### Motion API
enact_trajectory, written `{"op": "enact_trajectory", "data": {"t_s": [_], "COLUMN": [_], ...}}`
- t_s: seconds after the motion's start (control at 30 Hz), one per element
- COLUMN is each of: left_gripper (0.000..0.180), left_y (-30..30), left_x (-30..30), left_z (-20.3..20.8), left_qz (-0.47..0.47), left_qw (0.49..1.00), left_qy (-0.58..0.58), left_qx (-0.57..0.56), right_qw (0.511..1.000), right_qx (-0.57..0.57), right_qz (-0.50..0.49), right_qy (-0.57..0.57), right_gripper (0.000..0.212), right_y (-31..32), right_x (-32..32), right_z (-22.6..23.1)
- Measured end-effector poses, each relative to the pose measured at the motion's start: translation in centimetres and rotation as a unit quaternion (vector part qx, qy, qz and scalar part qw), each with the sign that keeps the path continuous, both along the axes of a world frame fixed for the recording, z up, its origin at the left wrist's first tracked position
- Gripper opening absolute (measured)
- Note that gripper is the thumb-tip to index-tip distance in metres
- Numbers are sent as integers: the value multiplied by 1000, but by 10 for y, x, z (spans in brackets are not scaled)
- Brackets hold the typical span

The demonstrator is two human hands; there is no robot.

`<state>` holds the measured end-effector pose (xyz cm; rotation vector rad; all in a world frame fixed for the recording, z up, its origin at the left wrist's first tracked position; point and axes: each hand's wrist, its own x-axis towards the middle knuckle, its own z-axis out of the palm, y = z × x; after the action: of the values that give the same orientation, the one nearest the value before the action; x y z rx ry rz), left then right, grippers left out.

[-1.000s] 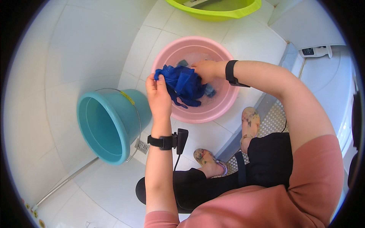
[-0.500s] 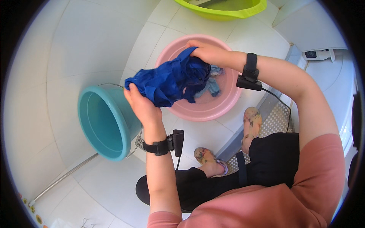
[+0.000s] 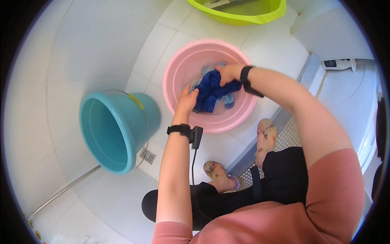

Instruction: The person sits on the bathroom floor and hand-washes a small load of clothes in a pink basin. They scrub and rinse the items by hand, repeatedly fill the basin with water from the shower head, and wring out the garments.

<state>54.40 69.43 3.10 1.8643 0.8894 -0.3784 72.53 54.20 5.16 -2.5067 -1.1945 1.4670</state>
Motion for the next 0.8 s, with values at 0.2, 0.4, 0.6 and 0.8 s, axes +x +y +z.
{"op": "enact_trajectory", "data": {"t_s": [0.2,0.4,0.6,0.8], "left_gripper": [93,42,60,67], "left_y": [-21,-70,-96,-69], "left_x": [31,5,-28,6], "left_z": [-5,37,19,-20], "left_qz": [55,-297,-395,-353], "left_qw": [993,948,893,909], "left_qy": [90,35,84,101], "left_qx": [-44,108,198,195], "right_qw": [945,936,939,971], "right_qx": [286,217,38,13], "right_qz": [153,271,338,219], "right_qy": [-45,63,46,95], "right_gripper": [45,47,41,38], "right_y": [-18,-73,-65,-6], "right_x": [-55,-57,-74,-47], "right_z": [-21,22,33,12]}}
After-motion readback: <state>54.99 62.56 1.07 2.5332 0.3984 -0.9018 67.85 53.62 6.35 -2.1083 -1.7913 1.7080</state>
